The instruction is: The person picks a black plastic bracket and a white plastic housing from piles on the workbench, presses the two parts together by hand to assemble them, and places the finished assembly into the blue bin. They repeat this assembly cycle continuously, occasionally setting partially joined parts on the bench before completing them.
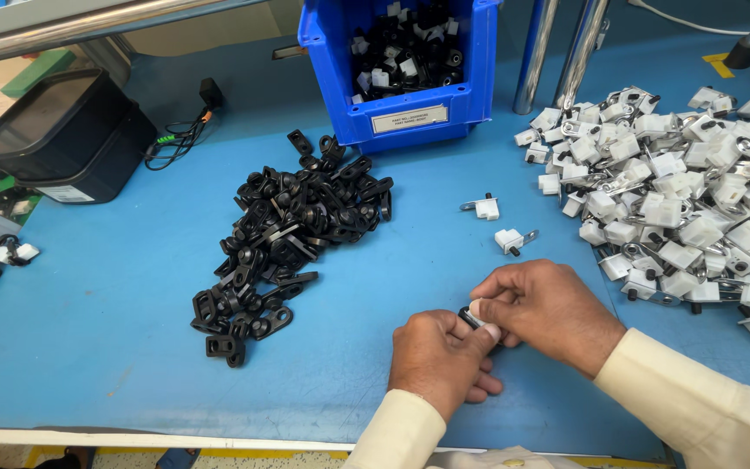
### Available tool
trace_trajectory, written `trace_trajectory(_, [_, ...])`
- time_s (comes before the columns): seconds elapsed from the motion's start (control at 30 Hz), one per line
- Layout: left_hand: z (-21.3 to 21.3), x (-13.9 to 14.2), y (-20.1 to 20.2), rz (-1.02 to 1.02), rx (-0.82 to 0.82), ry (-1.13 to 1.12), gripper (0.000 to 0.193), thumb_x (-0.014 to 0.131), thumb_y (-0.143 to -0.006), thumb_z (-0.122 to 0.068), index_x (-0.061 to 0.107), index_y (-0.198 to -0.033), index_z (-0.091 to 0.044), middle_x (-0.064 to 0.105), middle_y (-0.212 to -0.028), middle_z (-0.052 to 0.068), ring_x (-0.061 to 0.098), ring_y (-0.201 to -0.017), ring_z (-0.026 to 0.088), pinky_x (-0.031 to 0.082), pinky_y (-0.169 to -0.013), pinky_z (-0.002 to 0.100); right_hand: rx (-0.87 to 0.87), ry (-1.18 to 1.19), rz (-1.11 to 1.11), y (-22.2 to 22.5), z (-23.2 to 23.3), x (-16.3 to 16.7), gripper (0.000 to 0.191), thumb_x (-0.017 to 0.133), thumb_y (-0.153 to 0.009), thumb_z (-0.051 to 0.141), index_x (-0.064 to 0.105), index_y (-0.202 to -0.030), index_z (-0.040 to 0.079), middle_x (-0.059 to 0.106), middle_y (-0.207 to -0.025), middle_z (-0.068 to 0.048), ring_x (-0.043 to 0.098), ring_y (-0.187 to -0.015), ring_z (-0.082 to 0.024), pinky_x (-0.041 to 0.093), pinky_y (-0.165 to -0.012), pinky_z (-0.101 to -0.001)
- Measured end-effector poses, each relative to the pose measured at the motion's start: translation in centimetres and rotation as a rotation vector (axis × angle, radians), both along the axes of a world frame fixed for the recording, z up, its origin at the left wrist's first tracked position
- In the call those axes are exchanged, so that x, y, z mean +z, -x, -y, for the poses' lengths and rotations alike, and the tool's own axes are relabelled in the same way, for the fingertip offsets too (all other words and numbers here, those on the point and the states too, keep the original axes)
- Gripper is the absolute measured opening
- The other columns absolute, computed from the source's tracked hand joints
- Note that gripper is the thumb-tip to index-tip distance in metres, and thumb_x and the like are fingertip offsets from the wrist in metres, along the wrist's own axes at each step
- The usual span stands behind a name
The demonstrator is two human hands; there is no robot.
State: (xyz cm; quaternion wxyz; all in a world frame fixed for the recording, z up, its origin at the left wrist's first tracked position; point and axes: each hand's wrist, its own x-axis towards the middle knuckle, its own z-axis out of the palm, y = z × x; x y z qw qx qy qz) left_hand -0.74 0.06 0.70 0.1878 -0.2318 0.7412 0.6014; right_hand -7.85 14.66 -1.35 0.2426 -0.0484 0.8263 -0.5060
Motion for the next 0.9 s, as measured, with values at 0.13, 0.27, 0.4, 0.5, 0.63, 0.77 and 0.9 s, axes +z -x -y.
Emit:
trace_trajectory(0.13, [0.7,0.1,0.5,-0.010,-0.066,0.049,0.035,0.079,-0.089,-0.027,0.065,-0.078,0.003,0.074,-0.075,0.017,0.077,-0.061,0.023,0.059,-0.046,0.029,-0.022,-0.001,0.067,0.5,-0.1,-0.2,0.020,0.077,-0.088,0.019,0.081,-0.101,0.004,0.075,-0.072,-0.007,0.065,-0.058,-0.013,0.055,-0.055,-0.0280])
trace_trajectory(0.27, [1.4,-0.3,1.6,0.072,-0.071,-0.027,0.033,0.079,-0.090,-0.023,0.063,-0.082,0.006,0.073,-0.078,0.019,0.077,-0.064,0.027,0.061,-0.048,0.033,-0.023,-0.009,0.098,0.7,-0.2,-0.3,0.021,0.074,-0.090,0.018,0.080,-0.104,0.004,0.074,-0.072,-0.008,0.064,-0.057,-0.014,0.055,-0.055,-0.0277])
trace_trajectory(0.4, [1.9,-0.8,2.1,0.111,-0.045,-0.127,0.027,0.069,-0.096,-0.019,0.066,-0.089,0.007,0.074,-0.081,0.021,0.078,-0.065,0.027,0.064,-0.050,0.033,0.030,0.021,0.077,0.9,-0.1,-0.2,0.023,0.073,-0.090,0.016,0.078,-0.107,0.001,0.075,-0.073,-0.008,0.064,-0.058,-0.012,0.056,-0.055,-0.0269])
trace_trajectory(0.5, [1.8,-0.9,1.9,0.114,-0.002,-0.128,0.026,0.061,-0.100,-0.016,0.069,-0.097,0.009,0.074,-0.081,0.022,0.077,-0.064,0.029,0.063,-0.049,0.033,0.048,-0.014,0.050,0.8,0.3,0.3,0.024,0.075,-0.089,0.016,0.078,-0.106,-0.001,0.074,-0.072,-0.009,0.064,-0.057,-0.013,0.055,-0.055,-0.0280])
trace_trajectory(0.63, [1.5,-0.3,1.5,0.104,0.082,-0.100,0.021,0.054,-0.102,-0.013,0.064,-0.110,0.004,0.074,-0.081,0.024,0.076,-0.063,0.031,0.062,-0.048,0.036,0.084,-0.206,-0.135,0.1,1.3,1.5,0.025,0.079,-0.084,0.019,0.079,-0.105,0.004,0.078,-0.073,-0.010,0.072,-0.062,-0.016,0.058,-0.061,-0.0307])
trace_trajectory(0.77, [1.4,0.4,1.1,-0.022,0.043,0.033,0.027,0.053,-0.101,-0.012,0.070,-0.101,0.009,0.075,-0.080,0.020,0.077,-0.060,0.029,0.062,-0.045,0.033,0.118,-0.393,-0.327,-0.9,2.5,2.6,0.025,0.078,-0.082,0.019,0.080,-0.104,0.009,0.080,-0.080,-0.012,0.079,-0.073,-0.022,0.061,-0.072,-0.0341])
trace_trajectory(0.9, [1.1,0.6,0.5,-0.100,0.005,0.161,0.027,0.056,-0.101,-0.014,0.073,-0.095,0.006,0.075,-0.079,0.017,0.077,-0.058,0.026,0.060,-0.043,0.031,0.106,-0.470,-0.375,-1.4,3.1,2.8,0.026,0.079,-0.082,0.018,0.079,-0.106,0.007,0.078,-0.083,-0.015,0.078,-0.077,-0.026,0.061,-0.074,-0.0359])
